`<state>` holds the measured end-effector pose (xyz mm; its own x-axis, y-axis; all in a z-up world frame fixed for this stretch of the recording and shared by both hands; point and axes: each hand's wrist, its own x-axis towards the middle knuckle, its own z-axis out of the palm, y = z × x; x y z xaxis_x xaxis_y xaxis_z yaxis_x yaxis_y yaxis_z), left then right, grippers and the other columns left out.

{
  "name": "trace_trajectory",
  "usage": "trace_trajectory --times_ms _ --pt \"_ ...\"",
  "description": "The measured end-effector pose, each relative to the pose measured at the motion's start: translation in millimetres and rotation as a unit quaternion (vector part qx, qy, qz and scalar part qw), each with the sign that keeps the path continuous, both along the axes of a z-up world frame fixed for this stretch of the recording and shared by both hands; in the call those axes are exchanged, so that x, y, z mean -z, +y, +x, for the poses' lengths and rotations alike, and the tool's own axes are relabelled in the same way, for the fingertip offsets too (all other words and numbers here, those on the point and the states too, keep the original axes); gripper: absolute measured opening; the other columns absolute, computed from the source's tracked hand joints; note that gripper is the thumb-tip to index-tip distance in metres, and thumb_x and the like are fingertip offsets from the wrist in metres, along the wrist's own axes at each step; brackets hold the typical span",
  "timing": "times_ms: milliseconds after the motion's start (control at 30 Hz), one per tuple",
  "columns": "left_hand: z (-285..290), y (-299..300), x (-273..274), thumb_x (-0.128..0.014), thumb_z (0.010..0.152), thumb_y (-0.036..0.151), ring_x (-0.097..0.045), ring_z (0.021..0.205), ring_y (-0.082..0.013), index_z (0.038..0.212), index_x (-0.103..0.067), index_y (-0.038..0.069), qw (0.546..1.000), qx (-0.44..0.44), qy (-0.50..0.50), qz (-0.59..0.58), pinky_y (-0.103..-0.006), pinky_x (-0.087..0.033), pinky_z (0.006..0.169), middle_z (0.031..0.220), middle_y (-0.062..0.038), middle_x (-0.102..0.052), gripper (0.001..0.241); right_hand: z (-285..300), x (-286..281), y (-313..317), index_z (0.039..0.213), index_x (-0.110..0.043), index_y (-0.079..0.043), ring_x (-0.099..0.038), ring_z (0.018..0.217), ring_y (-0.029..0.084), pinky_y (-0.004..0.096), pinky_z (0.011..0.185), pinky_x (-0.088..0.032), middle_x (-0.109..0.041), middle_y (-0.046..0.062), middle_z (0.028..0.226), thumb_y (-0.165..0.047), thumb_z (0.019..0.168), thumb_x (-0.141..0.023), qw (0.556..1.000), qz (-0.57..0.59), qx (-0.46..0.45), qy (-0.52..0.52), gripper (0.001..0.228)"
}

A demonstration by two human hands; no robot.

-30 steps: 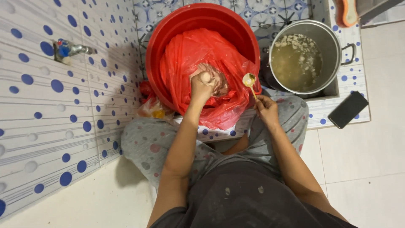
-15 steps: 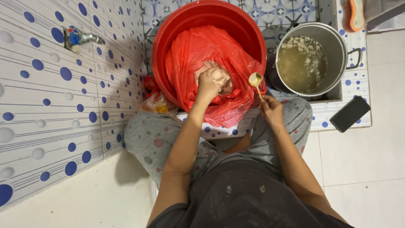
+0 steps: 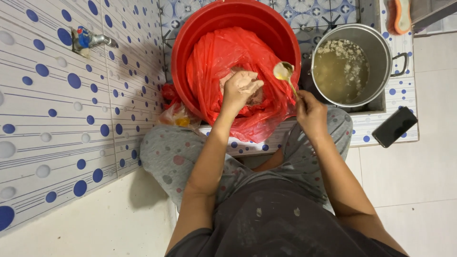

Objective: Forming meatballs from meat paste using a spoon and dropping them into a pot of water.

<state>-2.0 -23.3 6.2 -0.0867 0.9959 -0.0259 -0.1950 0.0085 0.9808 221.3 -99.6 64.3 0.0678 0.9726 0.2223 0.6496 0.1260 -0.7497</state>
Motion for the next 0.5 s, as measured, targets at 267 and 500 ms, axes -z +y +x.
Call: trace_trajectory --times_ms 267,500 --pt "-1.7 4.5 28.3 -0.089 0.063 0.003 -0.068 0.066 -0.0096 0.082 -0.076 0.011 0.995 0.022 0.087 -0.040 -0.0251 -0.058 0.065 0.066 -0.006 -0.071 0.024 -38.3 -44.9 5.8 0.122 -0.074 -0.022 -0.071 0.063 0.031 0.043 0.057 -0.059 -0.069 0.004 0.084 -0.015 0.100 -0.064 0.940 0.129 -0.029 -0.315 0.025" --pt "-0.1 2.4 20.3 -0.084 0.071 0.008 -0.065 0.065 -0.0104 0.078 -0.073 0.008 0.991 0.009 0.118 -0.068 -0.0279 -0.054 0.064 0.064 -0.004 -0.070 0.013 -52.2 -34.2 12.7 0.123 -0.071 -0.030 -0.070 0.053 0.025 0.039 0.049 -0.059 -0.065 -0.001 0.077 -0.018 0.094 -0.058 0.893 0.148 -0.051 -0.423 0.034"
